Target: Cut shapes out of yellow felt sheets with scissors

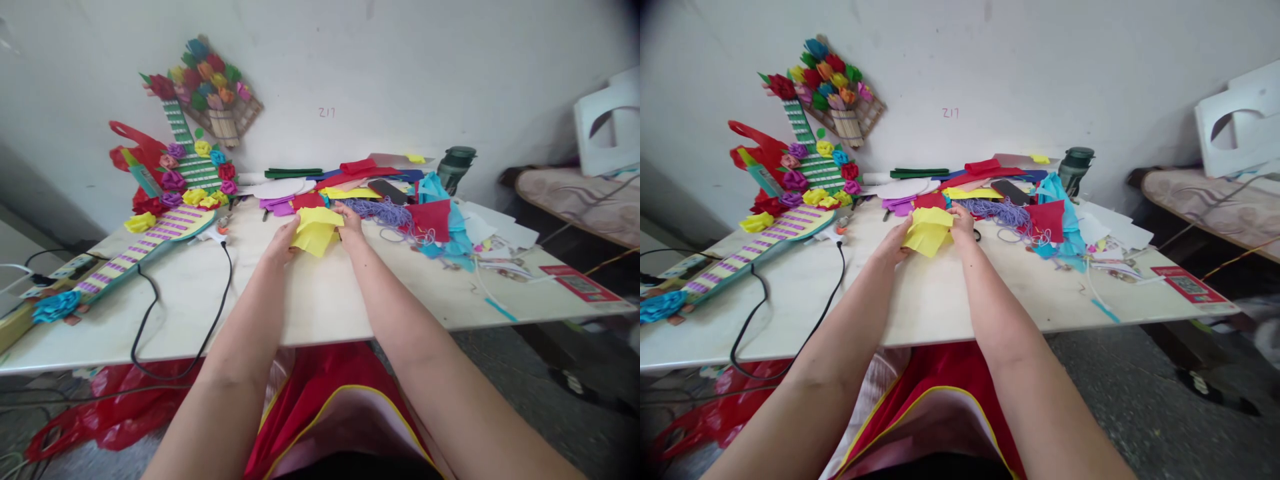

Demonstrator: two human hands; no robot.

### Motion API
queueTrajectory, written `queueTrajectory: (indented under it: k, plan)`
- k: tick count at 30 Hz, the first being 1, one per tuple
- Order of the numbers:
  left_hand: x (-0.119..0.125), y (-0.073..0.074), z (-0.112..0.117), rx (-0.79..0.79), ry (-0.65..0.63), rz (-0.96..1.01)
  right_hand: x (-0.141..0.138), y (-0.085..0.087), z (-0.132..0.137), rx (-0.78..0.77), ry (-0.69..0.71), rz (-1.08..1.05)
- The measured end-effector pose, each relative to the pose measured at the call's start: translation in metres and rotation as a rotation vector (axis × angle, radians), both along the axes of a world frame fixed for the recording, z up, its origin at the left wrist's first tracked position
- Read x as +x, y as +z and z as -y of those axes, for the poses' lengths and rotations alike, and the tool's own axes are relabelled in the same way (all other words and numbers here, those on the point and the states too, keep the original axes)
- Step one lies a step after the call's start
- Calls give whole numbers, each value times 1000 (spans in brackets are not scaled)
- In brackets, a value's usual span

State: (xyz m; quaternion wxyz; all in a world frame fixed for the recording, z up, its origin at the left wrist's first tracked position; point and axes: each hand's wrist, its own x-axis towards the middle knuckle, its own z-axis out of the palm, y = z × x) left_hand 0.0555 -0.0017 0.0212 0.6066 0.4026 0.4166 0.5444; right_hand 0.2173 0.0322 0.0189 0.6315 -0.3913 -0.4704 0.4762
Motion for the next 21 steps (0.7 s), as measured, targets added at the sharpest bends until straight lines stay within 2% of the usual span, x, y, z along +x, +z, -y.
queueTrajectory:
  k: [1, 3, 6, 13, 17, 21]
  plan:
    - [0, 0, 1, 13, -9, -15, 1, 2, 1, -36, -113, -41]
    - [-2, -1, 1, 30, -24, -33, 5, 6, 3, -107, -251, -77]
    - [-5, -4, 0, 44, 17, -42, 14, 11, 4, -116, -419, -122]
    - [-19, -5, -9, 114, 392, -23, 35, 9, -11, -45, -557, -275]
    - [-26, -3, -10, 99, 537, -68, 46, -1, -21, -17, -717, -54]
    - [-28, -2, -9, 92, 599, -95, 56, -8, -23, -120, -807, 328]
